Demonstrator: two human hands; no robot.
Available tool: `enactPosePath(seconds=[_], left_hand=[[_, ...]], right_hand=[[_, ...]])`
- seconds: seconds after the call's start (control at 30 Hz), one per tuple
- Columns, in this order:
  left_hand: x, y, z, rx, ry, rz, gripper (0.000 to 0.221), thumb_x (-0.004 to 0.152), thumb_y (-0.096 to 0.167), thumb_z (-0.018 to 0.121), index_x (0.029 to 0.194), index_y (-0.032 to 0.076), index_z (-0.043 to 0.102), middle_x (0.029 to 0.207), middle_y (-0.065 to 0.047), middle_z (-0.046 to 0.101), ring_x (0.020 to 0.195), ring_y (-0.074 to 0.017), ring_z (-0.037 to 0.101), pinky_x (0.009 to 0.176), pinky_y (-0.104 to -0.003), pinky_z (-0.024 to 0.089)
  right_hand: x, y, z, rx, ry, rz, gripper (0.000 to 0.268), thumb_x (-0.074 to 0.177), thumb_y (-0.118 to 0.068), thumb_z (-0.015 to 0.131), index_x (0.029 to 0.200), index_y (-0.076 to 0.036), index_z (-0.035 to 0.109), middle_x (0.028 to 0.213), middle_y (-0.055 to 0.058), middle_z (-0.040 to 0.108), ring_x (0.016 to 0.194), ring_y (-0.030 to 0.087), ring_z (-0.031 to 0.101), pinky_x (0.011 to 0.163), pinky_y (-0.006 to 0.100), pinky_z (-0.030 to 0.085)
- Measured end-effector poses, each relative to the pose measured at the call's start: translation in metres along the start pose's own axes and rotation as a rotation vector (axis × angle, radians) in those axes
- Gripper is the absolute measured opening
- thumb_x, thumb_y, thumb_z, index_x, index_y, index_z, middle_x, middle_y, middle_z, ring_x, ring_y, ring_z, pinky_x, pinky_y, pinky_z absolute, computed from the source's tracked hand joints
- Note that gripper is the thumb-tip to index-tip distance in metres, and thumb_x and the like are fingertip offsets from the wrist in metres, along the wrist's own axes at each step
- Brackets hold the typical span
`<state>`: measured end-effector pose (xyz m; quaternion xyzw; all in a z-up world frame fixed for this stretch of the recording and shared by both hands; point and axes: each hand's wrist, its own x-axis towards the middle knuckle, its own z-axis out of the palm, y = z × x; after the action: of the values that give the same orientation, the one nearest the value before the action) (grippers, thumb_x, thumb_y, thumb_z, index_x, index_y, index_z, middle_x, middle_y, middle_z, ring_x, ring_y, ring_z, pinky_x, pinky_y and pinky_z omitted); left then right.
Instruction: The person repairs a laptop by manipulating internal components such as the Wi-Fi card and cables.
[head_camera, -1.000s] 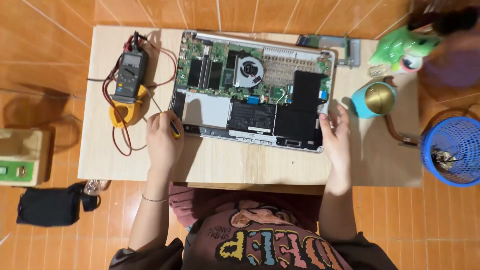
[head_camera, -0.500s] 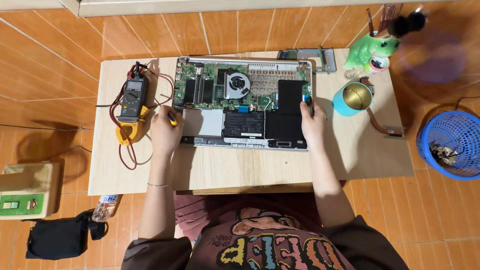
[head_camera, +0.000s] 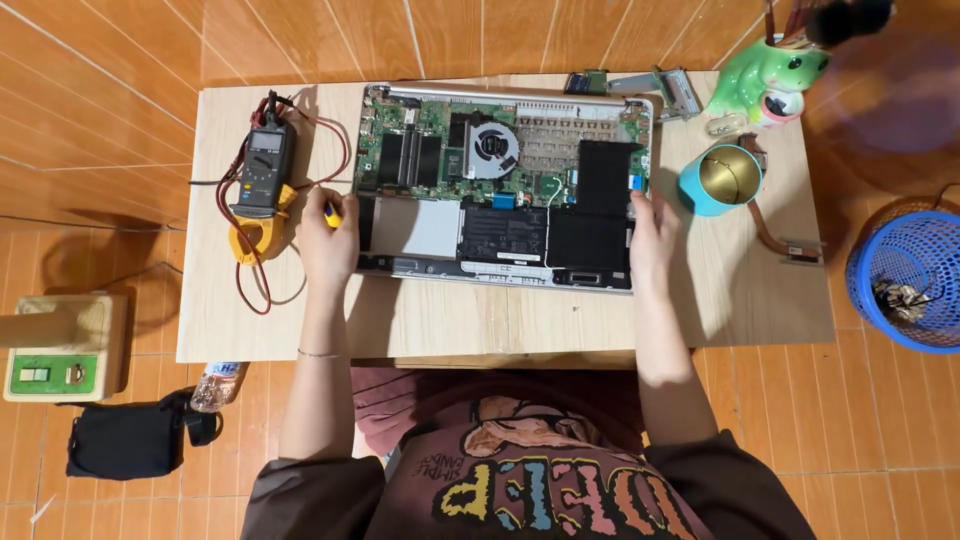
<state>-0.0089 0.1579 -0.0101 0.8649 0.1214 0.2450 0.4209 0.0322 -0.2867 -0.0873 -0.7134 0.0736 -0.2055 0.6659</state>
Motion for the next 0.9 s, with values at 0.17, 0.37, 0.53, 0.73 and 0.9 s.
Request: enactPosePath(seconds=[0.17,0.37,0.53,0.73,0.9], left_hand=[[-0.033,0.03,-0.012,0.006,-0.036,-0.063,0.021,0.099,0.023,0.067,0.094,0.003,0.061,0.078,-0.013,0.069,0.072,-0.0286,0.07,0.069,-0.038,0.053],[-0.067,0.038,-0.019,0.068,-0.077,-0.048,0.021,0.099,0.02,0.068,0.092,0.002,0.059,0.077,-0.016,0.068,0.071,-0.0338,0.068,0.067,-0.041,0.052],[-0.081,0.033,-0.023,0.135,-0.067,0.049,0.019,0.097,0.018,0.07,0.095,0.001,0.061,0.084,-0.019,0.067,0.076,-0.039,0.066,0.067,-0.045,0.052],[-0.091,0.023,-0.028,0.174,-0.082,0.207,0.019,0.089,0.009,0.073,0.099,0.001,0.059,0.085,-0.016,0.068,0.084,-0.0409,0.067,0.072,-0.048,0.053],[-0.093,0.014,-0.032,0.068,-0.081,0.218,0.015,0.093,0.001,0.068,0.104,-0.001,0.058,0.1,-0.018,0.07,0.086,-0.0386,0.068,0.073,-0.044,0.055]], right_hand=[[-0.009,0.001,-0.021,-0.007,-0.033,0.019,0.04,0.1,-0.02,0.065,0.129,0.007,0.063,0.113,0.006,0.07,0.104,0.011,0.06,0.095,0.026,0.046],[-0.025,0.016,-0.052,-0.02,-0.065,0.043,0.042,0.1,-0.016,0.065,0.135,0.006,0.062,0.115,0.006,0.069,0.105,0.012,0.059,0.096,0.026,0.046],[-0.03,0.003,-0.055,-0.165,-0.123,-0.062,0.039,0.102,-0.016,0.066,0.134,0.006,0.063,0.118,0.006,0.067,0.109,0.013,0.059,0.097,0.027,0.046],[-0.033,-0.019,-0.049,-0.626,-0.131,-0.262,0.054,0.104,-0.03,0.074,0.137,0.01,0.059,0.124,0.022,0.06,0.115,0.033,0.061,0.1,0.038,0.046],[-0.035,-0.012,-0.053,-0.768,-0.125,-0.298,0.057,0.108,-0.039,0.073,0.142,0.006,0.06,0.137,0.025,0.054,0.127,0.042,0.054,0.111,0.046,0.044]])
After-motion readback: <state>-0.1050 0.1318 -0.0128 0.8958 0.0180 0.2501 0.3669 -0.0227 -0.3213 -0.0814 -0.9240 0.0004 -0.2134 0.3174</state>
